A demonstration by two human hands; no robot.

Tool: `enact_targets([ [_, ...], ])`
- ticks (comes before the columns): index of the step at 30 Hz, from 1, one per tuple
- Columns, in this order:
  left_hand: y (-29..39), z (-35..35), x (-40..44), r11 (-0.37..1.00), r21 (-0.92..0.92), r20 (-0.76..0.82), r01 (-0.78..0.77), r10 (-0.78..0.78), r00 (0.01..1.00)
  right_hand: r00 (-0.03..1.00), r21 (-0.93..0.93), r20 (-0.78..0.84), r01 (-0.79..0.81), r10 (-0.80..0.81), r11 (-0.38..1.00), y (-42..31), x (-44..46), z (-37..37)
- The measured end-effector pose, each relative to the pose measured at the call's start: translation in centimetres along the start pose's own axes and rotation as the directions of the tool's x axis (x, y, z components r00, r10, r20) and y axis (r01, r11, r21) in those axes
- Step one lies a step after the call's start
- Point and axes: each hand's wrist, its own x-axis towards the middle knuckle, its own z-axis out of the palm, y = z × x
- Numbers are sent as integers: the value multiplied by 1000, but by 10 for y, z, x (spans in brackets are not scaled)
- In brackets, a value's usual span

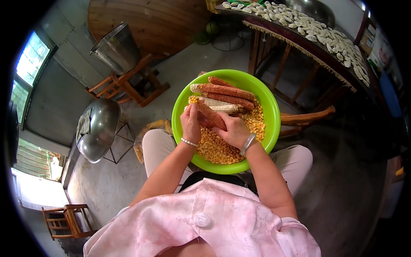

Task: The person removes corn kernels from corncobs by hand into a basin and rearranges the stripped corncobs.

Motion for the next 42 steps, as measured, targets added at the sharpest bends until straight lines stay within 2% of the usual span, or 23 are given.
enact_targets([
  [9,-7,-1,2,995,78,-12,-62,63,998,1000,-49,2,26,-26,998,4,-1,2],
  [17,-9,-2,3,992,119,-15,-45,47,999,1000,-62,4,25,-25,998,6,-1,3],
  [30,-15,-5,4,980,173,48,-96,89,995,1000,-2,-2,8,-8,1000,6,0,3],
  [38,-7,-3,2,999,-35,16,7,-7,1000,998,52,-30,57,-55,997,2,1,0],
  [42,-3,-3,1,994,-99,9,55,-54,998,1000,50,-24,18,-17,999,3,0,-2],
])
